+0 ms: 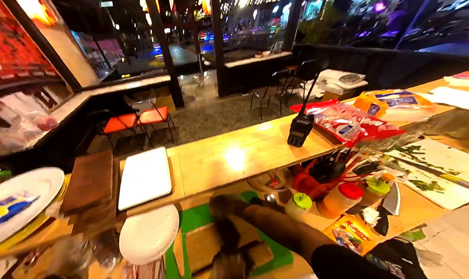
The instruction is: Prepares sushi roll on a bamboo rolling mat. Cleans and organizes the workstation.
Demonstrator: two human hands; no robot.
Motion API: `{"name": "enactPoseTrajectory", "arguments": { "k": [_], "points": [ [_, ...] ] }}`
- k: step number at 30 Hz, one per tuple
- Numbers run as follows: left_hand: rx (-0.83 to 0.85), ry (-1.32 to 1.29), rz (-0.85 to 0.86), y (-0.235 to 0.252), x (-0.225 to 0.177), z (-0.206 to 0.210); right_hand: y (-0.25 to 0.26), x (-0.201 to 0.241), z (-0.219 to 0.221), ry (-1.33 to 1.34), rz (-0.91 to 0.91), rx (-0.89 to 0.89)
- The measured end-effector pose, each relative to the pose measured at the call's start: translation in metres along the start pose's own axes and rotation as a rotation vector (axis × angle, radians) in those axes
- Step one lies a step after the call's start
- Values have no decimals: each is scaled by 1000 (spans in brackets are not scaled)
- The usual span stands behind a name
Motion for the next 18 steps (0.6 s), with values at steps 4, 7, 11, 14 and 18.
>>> {"name": "enactPoseTrajectory", "arguments": {
  "k": [4,7,11,14,18],
  "points": [
    [161,-68,12,8,4,-2,3,-9,5,80,-69,-77],
    [120,-25,5,9,3,-6,17,-14,17,55,-21,-72],
    [154,-11,4,11,1,-11,22,-15,16,-19,-14,-55],
    [115,20,7,11,0,-6,22,-14,13,-53,-41,-28],
    [123,46,4,14,-2,-8,27,-17,15,-91,-69,-16]
  ]
}}
Point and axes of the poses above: each hand's wrist, its own y-axis towards the middle knuckle, its own z-axis out of the palm, x = y × z, the point moved 5 cm from there along y, towards the middle knuckle, and after that the axes turned 13 degrees about y, right-handed, at the moved point
